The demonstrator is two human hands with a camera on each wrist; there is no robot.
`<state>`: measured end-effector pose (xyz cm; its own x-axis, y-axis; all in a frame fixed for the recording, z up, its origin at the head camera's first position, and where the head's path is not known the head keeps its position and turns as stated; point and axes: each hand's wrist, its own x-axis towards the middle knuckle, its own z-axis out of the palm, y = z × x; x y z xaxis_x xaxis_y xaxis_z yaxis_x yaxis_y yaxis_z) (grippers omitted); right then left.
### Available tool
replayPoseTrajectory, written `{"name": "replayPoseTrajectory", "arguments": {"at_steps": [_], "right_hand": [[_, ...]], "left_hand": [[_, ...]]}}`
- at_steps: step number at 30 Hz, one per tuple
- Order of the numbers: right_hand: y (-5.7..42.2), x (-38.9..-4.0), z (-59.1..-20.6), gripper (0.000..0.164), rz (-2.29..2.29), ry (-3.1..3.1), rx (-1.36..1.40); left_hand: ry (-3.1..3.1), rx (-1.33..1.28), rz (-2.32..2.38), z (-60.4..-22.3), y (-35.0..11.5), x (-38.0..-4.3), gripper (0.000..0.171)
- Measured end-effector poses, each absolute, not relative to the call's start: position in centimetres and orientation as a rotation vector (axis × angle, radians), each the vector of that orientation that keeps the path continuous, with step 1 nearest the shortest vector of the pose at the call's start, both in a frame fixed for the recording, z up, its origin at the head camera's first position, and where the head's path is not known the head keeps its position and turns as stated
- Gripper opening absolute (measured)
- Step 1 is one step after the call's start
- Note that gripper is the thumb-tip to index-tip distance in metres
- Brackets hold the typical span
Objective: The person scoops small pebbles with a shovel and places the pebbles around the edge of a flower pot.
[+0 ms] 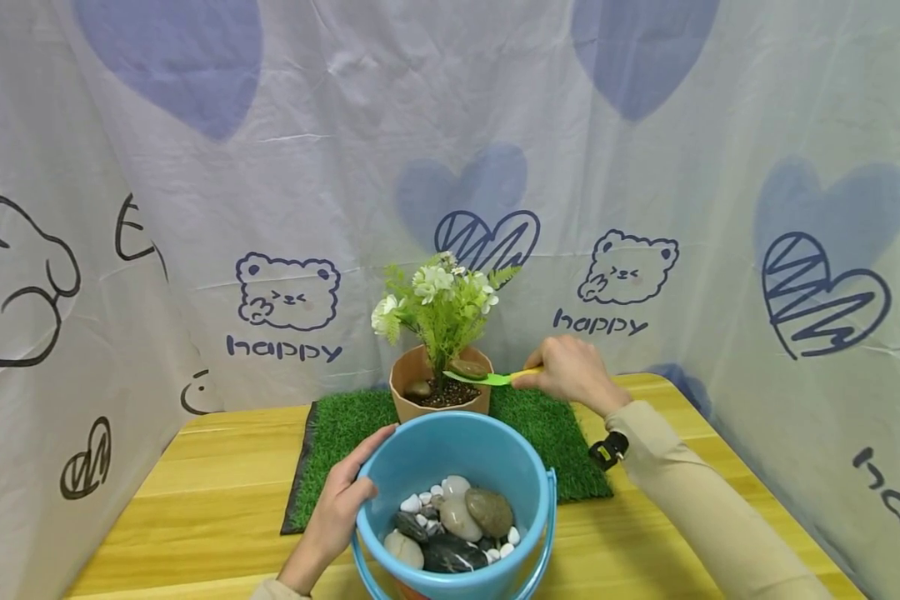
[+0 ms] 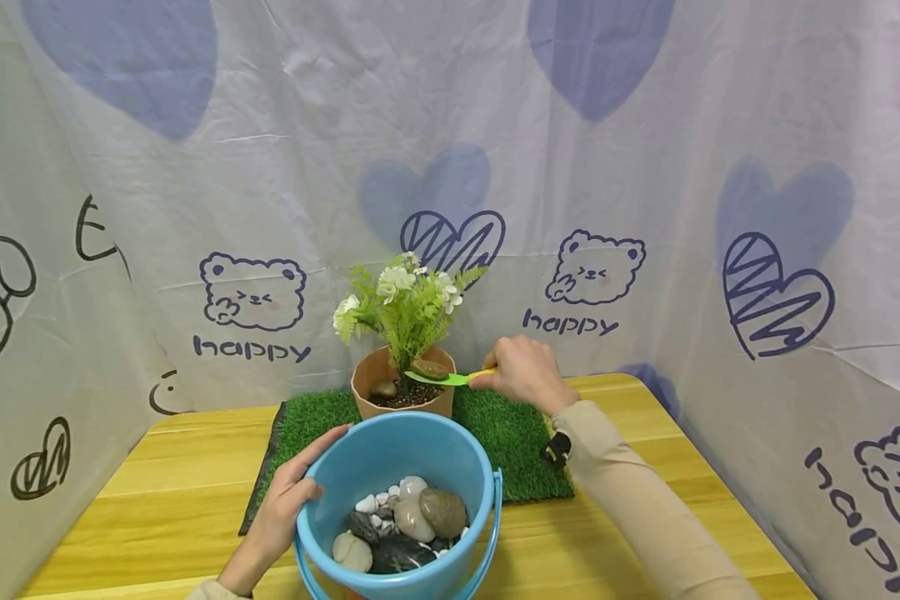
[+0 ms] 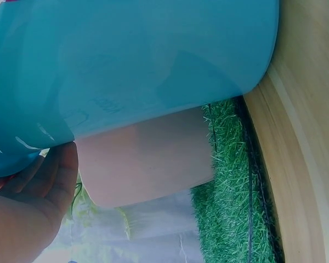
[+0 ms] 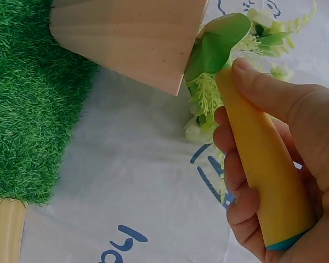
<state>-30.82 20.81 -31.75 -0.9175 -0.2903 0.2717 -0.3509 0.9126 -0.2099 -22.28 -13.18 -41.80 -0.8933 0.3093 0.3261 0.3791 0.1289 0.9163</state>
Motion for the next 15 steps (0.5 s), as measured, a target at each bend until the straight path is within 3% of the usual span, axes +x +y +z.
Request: {"name": "replayPoseTrajectory", "arguments": {"at_steps": [15], "right_hand": [[21.04,-31.17,-31.70,0.027,0.436,-2.851,0.482]], "left_hand": [[-2.309,-0.716,-1.898,-41.88,-13.21,-22.29,0.071]]}}
